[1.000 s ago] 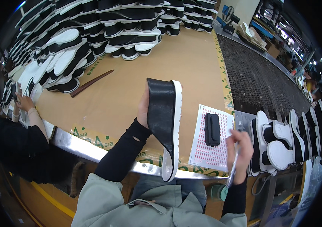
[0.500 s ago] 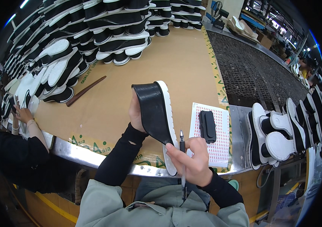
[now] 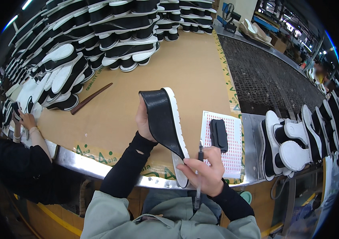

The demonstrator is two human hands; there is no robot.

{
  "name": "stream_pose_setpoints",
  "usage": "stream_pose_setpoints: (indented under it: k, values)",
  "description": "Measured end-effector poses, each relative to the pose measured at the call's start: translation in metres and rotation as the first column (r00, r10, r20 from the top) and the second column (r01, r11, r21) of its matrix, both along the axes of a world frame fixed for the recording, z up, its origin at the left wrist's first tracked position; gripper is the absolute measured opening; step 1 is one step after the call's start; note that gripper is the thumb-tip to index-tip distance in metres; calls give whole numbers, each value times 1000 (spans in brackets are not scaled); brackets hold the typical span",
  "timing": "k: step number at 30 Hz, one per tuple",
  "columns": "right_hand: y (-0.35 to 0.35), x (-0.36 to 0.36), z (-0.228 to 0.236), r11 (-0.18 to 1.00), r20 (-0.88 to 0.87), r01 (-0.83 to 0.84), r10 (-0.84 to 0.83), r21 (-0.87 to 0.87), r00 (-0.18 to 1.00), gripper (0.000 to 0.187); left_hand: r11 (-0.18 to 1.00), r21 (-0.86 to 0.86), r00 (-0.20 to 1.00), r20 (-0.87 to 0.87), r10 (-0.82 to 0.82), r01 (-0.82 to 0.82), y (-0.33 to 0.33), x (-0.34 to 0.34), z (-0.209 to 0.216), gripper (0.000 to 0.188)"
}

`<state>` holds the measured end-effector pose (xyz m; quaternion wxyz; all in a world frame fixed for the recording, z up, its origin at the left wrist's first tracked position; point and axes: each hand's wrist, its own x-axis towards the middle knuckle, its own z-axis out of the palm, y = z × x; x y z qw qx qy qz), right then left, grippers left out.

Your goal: The person picks up black and white slippers one at a time from a stack, applies a small red sticker to the side of each slipper using a pen-like tool, and places the finished slipper onto a separate stack. The process is repeated continuously throughout the clip.

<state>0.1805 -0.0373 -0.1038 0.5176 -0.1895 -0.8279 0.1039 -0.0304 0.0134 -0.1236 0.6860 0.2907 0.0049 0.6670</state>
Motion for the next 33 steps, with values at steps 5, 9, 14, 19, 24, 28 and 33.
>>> stream_pose_setpoints:
  k: [5, 9, 14, 19, 24, 28, 33]
  values:
    - [2, 22, 11, 974, -146, 166, -188, -156, 971, 29, 990, -20, 988, 76, -136, 138, 1, -1, 4, 79]
    - [18, 57, 5, 912, -150, 378, -401, -162, 904, 23, 964, -16, 958, 118, -261, 264, 1, 7, -1, 79]
    - [27, 89, -16, 826, -175, 395, -493, -402, 852, 15, 886, -91, 888, 123, -443, 455, -3, 19, 0, 80]
    - [33, 102, -37, 741, -154, 356, -522, -570, 839, 14, 770, -232, 803, 107, -587, 594, -9, 28, 6, 71]
    - [35, 105, -44, 676, -110, 328, -519, -660, 848, 13, 850, -152, 821, -220, -526, 504, -11, 33, -5, 46]
    - [36, 106, -44, 666, -71, 342, -511, -664, 857, 14, 801, -317, 802, -165, -574, 508, -22, 39, 6, 65]
    - [38, 107, -50, 678, -129, 268, -474, -684, 871, 14, 737, -424, 774, -120, -622, 527, -24, 35, 5, 69]
